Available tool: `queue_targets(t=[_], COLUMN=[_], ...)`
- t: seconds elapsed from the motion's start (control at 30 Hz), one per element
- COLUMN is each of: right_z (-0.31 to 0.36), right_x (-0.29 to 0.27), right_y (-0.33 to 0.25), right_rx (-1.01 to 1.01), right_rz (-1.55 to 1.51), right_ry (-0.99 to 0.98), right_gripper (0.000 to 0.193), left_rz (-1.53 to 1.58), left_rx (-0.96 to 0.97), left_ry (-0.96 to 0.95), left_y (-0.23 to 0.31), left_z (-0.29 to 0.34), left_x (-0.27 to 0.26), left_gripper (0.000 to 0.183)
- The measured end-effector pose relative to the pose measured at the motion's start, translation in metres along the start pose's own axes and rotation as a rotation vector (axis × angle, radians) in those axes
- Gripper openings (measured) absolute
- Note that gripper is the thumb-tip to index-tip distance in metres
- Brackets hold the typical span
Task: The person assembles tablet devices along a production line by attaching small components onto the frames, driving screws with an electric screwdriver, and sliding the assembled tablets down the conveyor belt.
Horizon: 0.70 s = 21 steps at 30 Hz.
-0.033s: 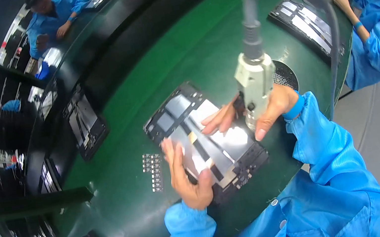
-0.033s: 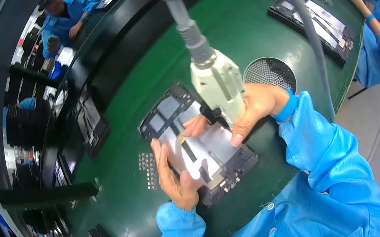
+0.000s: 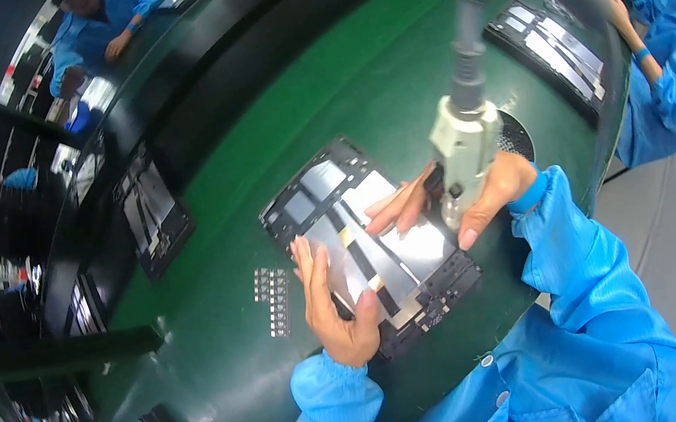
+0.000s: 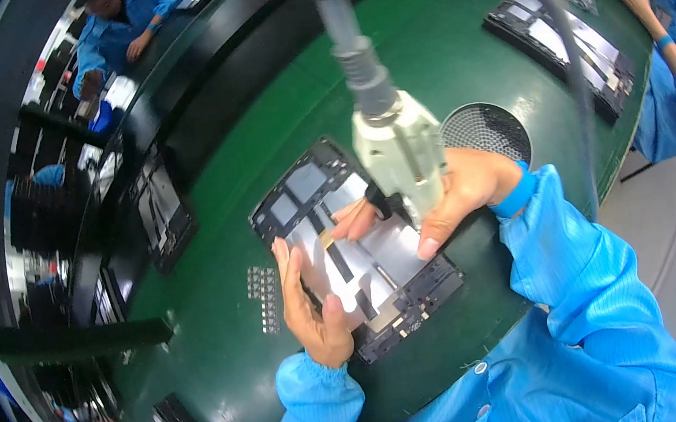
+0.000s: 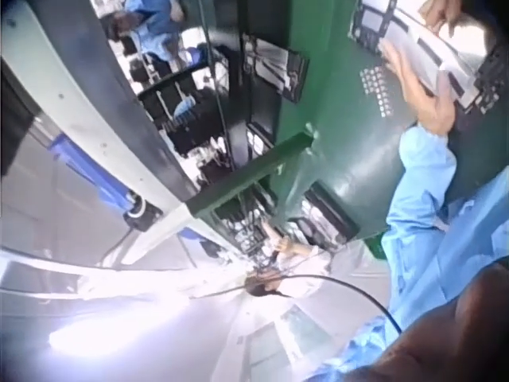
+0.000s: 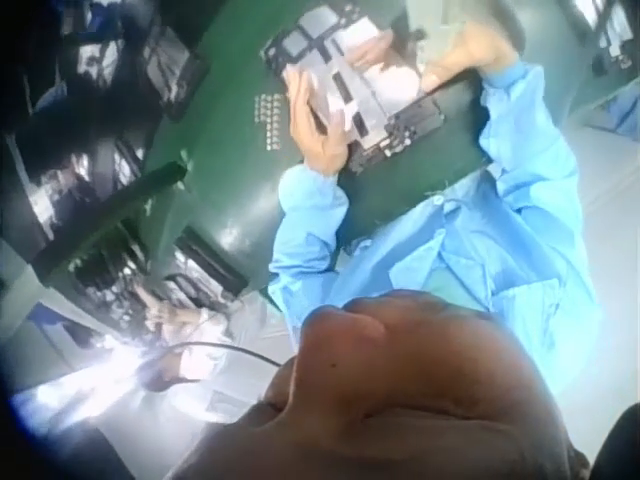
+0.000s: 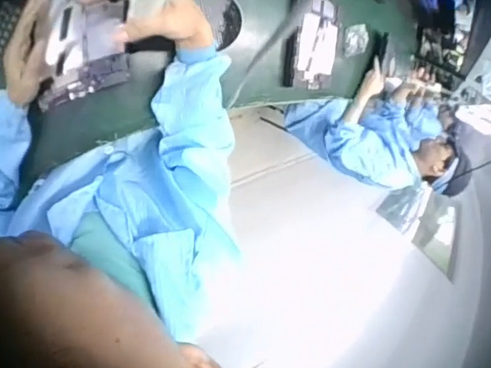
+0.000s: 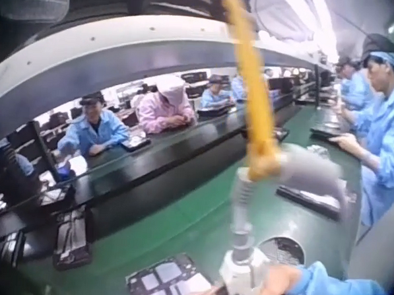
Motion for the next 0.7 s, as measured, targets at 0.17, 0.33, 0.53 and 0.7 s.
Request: queue_targets(t=[0.17, 0.33, 0.53, 0.7], right_z=[0.015, 0.010, 0.010, 0.009], right_x=[-0.017, -0.028, -0.031, -0.031], right_y=[-0.017, -0.020, -0.019, -0.017], right_rx=[-0.051, -0.082, -0.107, -0.107], right_rz=[0.019, 0.060, 0.095, 0.092], right_ry=[0.342, 0.523, 0.544, 0.523], right_gripper=[0.056, 0.057, 0.058, 0.058], left_rz=[-0.359, -0.817, -0.458, 0.153], left_rx=[-0.097, -0.577, -0.634, -0.835], left_ry=[0.090, -0.060, -0.346, -0.326], left_y=[-0.011, -0.050, -0.089, -0.090], left_z=[-0.003, -0.007, -0.019, -0.030], left_x=[-0.034, -0.093, -0.092, -0.085], left_gripper=[0.049, 0.047, 0.038, 0.025])
Point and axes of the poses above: each hand's wrist, its own z-axis away from the middle knuckle, its own x-axis out of the palm, y = z × x, the point moved 7 cm from there along -z, towards the middle knuckle, and after that the axes turned 12 degrees about -z, right-handed, at the moved point
